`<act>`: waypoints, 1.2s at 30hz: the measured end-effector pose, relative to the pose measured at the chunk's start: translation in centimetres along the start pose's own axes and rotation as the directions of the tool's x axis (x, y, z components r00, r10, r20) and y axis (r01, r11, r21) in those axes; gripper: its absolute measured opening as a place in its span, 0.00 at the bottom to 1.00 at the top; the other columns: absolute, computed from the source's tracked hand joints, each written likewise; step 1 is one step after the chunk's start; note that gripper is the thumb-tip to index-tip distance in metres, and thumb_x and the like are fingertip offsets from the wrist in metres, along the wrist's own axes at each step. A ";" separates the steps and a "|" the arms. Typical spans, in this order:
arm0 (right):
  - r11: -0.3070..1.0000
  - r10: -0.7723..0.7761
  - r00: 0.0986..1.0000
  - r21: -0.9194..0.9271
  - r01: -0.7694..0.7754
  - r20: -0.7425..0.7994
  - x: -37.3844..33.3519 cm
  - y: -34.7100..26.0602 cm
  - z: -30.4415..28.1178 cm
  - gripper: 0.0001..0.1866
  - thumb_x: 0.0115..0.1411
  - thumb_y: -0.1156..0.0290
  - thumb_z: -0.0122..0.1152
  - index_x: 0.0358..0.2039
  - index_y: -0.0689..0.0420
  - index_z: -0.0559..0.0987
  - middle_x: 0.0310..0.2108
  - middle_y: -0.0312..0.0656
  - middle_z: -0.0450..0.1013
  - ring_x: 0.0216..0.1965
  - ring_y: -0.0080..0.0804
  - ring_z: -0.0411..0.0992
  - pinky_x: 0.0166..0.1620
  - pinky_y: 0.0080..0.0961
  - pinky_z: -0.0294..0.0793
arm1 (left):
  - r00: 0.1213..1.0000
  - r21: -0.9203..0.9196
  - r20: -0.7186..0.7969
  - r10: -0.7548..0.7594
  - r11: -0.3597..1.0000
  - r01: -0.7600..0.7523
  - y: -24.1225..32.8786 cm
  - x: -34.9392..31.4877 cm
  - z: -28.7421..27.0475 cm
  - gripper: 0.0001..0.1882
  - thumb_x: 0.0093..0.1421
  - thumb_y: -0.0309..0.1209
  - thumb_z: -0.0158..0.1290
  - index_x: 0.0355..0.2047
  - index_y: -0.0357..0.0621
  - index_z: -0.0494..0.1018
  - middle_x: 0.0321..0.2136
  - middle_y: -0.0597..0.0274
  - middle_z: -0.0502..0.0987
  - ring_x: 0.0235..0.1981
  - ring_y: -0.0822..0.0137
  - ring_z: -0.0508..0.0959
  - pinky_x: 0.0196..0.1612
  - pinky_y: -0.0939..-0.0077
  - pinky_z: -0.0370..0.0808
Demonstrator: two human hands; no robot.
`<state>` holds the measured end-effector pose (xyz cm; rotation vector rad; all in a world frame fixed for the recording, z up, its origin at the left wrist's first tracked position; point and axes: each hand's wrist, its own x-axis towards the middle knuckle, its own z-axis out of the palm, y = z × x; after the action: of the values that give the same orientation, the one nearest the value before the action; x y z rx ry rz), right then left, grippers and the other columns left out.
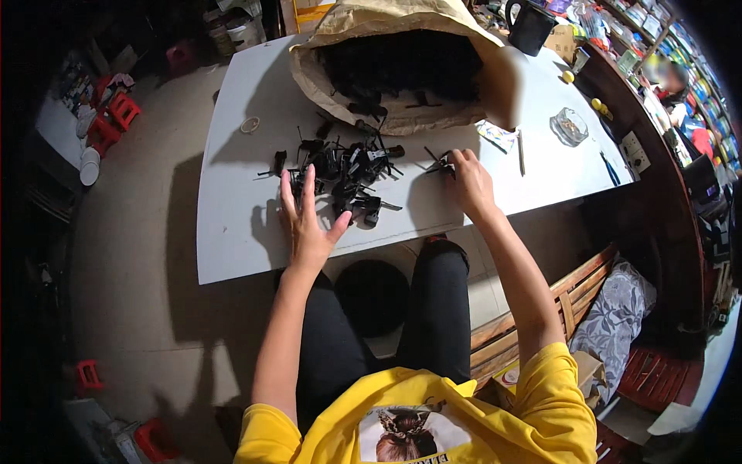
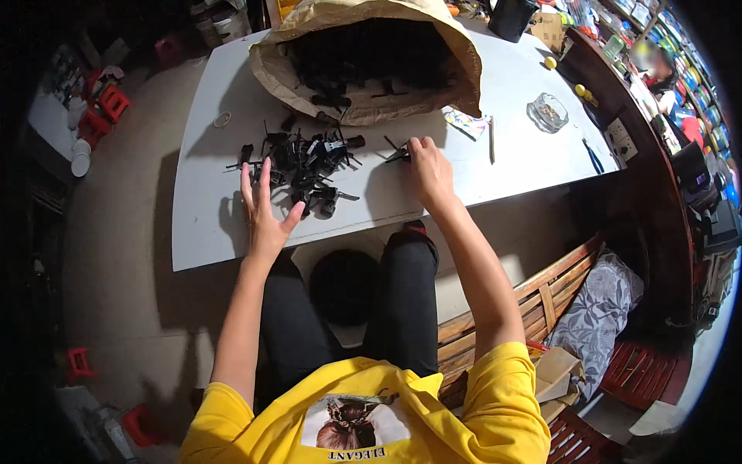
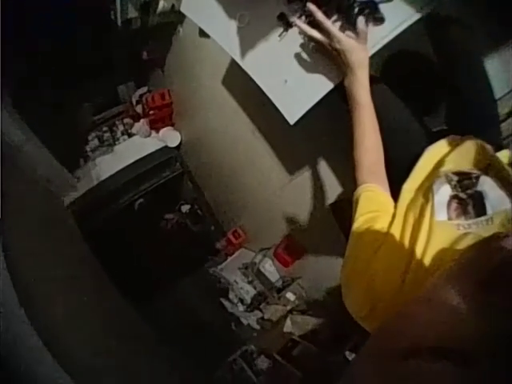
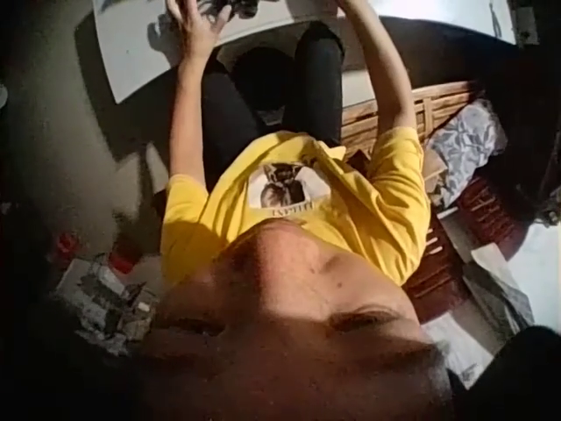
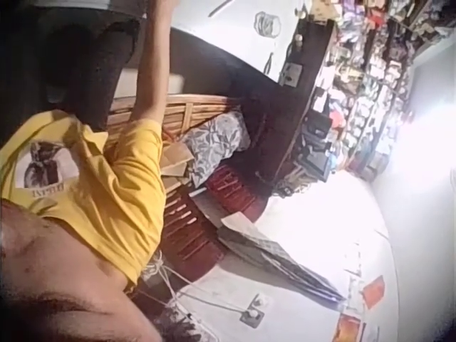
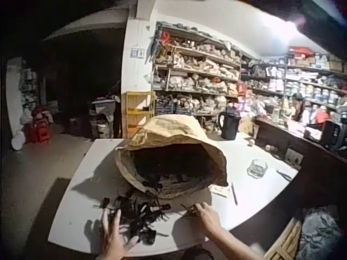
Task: Assembling small black plastic components by hand on a workbench.
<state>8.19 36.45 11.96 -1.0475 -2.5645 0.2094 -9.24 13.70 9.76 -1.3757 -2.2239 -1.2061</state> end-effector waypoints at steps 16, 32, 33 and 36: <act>-0.267 0.073 0.859 0.840 -0.472 0.507 -0.2 -2.1 -0.9 0.21 0.61 0.64 0.51 0.53 0.52 0.63 0.25 0.37 0.69 0.23 0.24 0.70 0.24 0.21 0.71 | 0.993 -0.048 -0.108 0.055 0.997 -0.060 5.4 -2.0 -2.7 0.18 0.51 0.22 0.48 0.45 0.40 0.69 0.46 0.51 0.67 0.47 0.53 0.68 0.50 0.64 0.64; 0.208 -0.350 0.935 0.968 0.141 -0.061 -12.3 -9.0 -3.5 0.21 0.52 0.72 0.60 0.45 0.61 0.65 0.46 0.46 0.65 0.46 0.33 0.68 0.52 0.30 0.62 | 0.717 -0.801 0.589 -0.373 -0.155 0.578 7.9 -5.5 -4.0 0.14 0.55 0.28 0.55 0.41 0.35 0.70 0.35 0.62 0.75 0.28 0.77 0.74 0.35 0.84 0.73; -0.011 -0.312 0.948 0.997 -0.074 0.067 -12.9 -8.5 -4.0 0.20 0.53 0.69 0.60 0.44 0.62 0.65 0.45 0.46 0.66 0.45 0.32 0.68 0.50 0.29 0.65 | 0.762 -0.818 0.546 -0.347 -0.027 0.574 7.8 -5.6 -4.6 0.13 0.54 0.26 0.56 0.40 0.35 0.71 0.35 0.62 0.75 0.29 0.76 0.74 0.37 0.84 0.72; 0.154 -0.370 0.907 0.976 -0.155 0.202 -13.9 -7.4 -3.4 0.14 0.55 0.65 0.59 0.32 0.61 0.67 0.33 0.43 0.71 0.33 0.27 0.72 0.35 0.22 0.73 | 0.825 -0.786 0.530 -0.195 0.251 0.565 8.1 -6.0 -5.3 0.13 0.51 0.22 0.57 0.38 0.35 0.74 0.36 0.61 0.73 0.36 0.75 0.72 0.40 0.83 0.70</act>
<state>13.86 21.39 13.27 -0.2045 -1.9102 1.9720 -0.45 7.61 13.64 -1.3742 -2.1361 -3.0234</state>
